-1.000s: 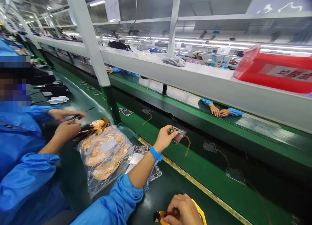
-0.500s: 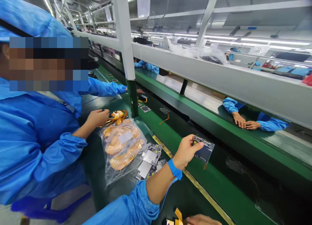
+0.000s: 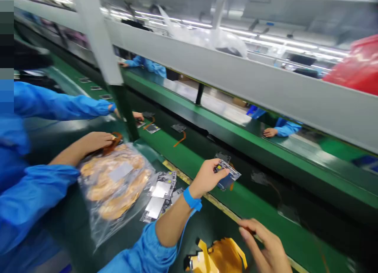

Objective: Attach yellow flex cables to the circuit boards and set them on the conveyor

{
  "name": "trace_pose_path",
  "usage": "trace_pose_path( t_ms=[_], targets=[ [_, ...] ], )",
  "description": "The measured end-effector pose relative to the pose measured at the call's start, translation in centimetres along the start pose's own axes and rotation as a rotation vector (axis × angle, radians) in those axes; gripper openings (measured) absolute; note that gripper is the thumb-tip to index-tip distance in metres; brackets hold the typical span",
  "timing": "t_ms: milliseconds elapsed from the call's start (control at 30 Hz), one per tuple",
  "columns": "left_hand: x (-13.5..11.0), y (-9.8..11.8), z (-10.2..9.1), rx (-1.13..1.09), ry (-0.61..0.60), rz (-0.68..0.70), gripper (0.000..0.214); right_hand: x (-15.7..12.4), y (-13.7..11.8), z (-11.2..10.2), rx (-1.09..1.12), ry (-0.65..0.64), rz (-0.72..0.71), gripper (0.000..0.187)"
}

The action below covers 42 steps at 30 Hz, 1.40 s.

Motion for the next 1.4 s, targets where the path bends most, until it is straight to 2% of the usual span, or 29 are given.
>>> trace_pose_path(
  t_ms=[100,300,567,700,867,1033,1267,1400],
  targets=[
    [-0.2,-0.2,0.7,0.157,-0.062,0.004,0.021,0.8,-0.7,-1.1,-0.039,0.155,0.06,0.024],
    [-1.2,-0.1,2.8,0.391,-0.198,0.019,0.02,0.6,-0.4,-1.6,-0.057,0.258,0.145,0.024],
    [-2.3,0.2,4.4,0.6,-0.359,0.022,0.019,0.0,0.6,-2.4,-0.014,0.27,0.186,0.021],
    [-2.3,0.0,4.5,0.607,-0.338,0.032,0.018,0.0,0.6,-2.5,-0.048,0.325,0.169,0.015],
    [-2.3,-0.8,4.2,0.619,-0.289,0.016,0.021,0.3,-0.2,-2.0,-0.094,0.353,0.052,0.015],
    [-2.5,-0.7,4.3,0.656,-0.256,0.073,0.021,0.6,-0.7,-1.2,-0.174,0.319,-0.003,0.016],
    [-2.5,-0.3,4.6,0.642,-0.207,0.106,0.02,0.6,-0.6,-0.4,-0.227,0.297,-0.005,0.021],
    [-2.4,-0.1,4.5,0.662,-0.135,0.126,0.023,0.6,-1.3,1.0,-0.201,0.191,-0.029,0.021]
  ],
)
Point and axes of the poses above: each hand's wrist, its own x-axis towards the middle knuckle, its own z-axis out of the palm, y = z × x, the point moved 3 cm from there along x, towards the middle knuckle, and after that the axes turned 1 degree about -z, right-handed, at the moved point
